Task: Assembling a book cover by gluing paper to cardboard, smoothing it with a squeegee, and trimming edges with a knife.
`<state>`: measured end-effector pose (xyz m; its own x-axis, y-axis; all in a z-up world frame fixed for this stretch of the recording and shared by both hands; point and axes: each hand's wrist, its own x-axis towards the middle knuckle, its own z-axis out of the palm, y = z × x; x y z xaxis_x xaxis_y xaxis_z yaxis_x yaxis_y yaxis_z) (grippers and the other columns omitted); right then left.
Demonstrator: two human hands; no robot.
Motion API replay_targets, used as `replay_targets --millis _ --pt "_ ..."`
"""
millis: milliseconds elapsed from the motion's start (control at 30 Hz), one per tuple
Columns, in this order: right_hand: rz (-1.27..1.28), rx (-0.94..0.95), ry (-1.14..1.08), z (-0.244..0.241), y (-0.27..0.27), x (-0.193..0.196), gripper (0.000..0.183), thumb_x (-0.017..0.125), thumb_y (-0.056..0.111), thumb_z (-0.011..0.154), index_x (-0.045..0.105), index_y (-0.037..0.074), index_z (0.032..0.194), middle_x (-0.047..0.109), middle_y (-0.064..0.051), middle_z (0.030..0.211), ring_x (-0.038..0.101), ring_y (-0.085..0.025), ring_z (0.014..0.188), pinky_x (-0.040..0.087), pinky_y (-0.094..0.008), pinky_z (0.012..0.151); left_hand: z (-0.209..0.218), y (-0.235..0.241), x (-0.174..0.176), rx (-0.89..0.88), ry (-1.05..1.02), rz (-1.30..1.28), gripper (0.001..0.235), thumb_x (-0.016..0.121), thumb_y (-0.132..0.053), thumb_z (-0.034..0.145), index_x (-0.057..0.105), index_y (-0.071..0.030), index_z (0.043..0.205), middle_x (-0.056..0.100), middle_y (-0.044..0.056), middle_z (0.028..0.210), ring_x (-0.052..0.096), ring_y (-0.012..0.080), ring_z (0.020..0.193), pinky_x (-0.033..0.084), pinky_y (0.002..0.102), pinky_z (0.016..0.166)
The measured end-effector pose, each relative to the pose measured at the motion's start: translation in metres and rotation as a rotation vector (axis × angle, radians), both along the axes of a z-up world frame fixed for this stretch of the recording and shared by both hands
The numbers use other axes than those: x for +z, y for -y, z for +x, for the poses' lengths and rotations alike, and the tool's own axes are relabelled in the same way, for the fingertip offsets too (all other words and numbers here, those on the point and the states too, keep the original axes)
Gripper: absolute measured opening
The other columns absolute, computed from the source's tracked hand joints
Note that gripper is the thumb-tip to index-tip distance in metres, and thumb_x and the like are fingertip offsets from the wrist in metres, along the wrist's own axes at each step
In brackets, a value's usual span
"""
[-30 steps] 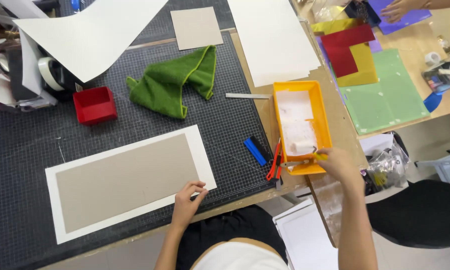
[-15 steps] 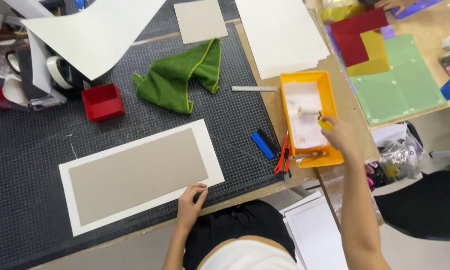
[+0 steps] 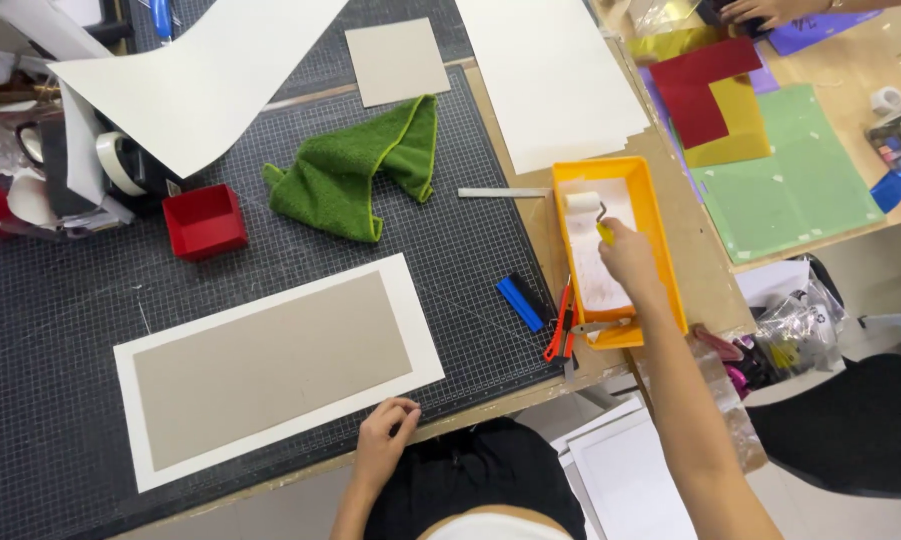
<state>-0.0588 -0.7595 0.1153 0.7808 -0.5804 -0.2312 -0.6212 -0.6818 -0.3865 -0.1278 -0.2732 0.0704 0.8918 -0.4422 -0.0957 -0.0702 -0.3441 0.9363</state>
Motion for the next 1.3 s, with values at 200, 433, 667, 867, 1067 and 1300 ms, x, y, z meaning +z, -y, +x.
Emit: replay_targets --millis 200,433,667,867,1067,1300 --pt "-0.019 0.011 -0.203 -0.03 0.012 0.033 0.048 0.056 0.015 0.088 0.063 0.02 0.134 0.067 -0.014 0.128 0.067 -0.032 0.091 0.052 -0.044 0.075 -0.014 -0.014 -0.008 0.106 -0.056 -0.003 0.033 0.065 -0.018 0.092 0.06 -0.007 0.061 0.075 0.001 0.094 0.067 0.011 0.081 0.047 0.026 0.069" --pt "0.156 -0.125 -0.55 -0.068 -0.082 0.149 0.04 0.053 0.013 0.1 0.058 0.017 0.14 0.074 -0.006 0.109 0.041 -0.008 0.053 0.037 -0.02 0.049 -0.021 -0.012 -0.003 0.173 -0.075 0.003 0.033 0.065 -0.019 0.092 0.062 -0.006 0.061 0.075 0.001 0.094 0.068 0.0103 0.081 0.049 0.025 0.072" --pt "-0.044 0.132 -0.23 -0.086 0.004 0.049 0.053 0.061 0.027 0.089 0.057 0.016 0.141 0.063 -0.012 0.137 0.062 -0.036 0.119 0.045 -0.046 0.102 -0.019 -0.014 0.006 0.124 -0.045 -0.012 0.032 0.065 -0.017 0.092 0.059 -0.007 0.062 0.075 0.003 0.096 0.07 0.0112 0.086 0.051 0.025 0.07" --pt "0.048 0.055 -0.445 -0.055 -0.026 0.069 0.049 0.051 0.017 0.095 0.049 0.022 0.144 0.071 -0.023 0.105 0.068 -0.034 0.087 0.052 -0.045 0.075 -0.031 -0.029 -0.002 0.233 -0.043 0.02 0.033 0.064 -0.018 0.093 0.059 -0.009 0.062 0.075 0.003 0.095 0.068 0.0122 0.088 0.048 0.026 0.077" --pt "0.07 -0.007 -0.552 -0.081 -0.029 0.119 0.043 0.055 0.025 0.097 0.057 0.027 0.14 0.076 -0.011 0.104 0.053 -0.02 0.056 0.042 -0.035 0.053 -0.028 -0.038 0.014 0.24 -0.08 0.048 0.032 0.064 -0.02 0.093 0.066 -0.007 0.064 0.074 0.002 0.097 0.069 0.0123 0.091 0.052 0.026 0.076" --pt "0.132 -0.041 -0.355 -0.073 0.009 0.084 0.043 0.05 0.023 0.094 0.054 0.019 0.137 0.062 -0.021 0.08 0.052 -0.029 0.052 0.045 -0.041 0.049 -0.028 -0.043 0.018 0.254 -0.06 0.069 0.029 0.064 -0.021 0.093 0.065 -0.008 0.067 0.074 0.001 0.096 0.069 0.0115 0.09 0.05 0.026 0.07"
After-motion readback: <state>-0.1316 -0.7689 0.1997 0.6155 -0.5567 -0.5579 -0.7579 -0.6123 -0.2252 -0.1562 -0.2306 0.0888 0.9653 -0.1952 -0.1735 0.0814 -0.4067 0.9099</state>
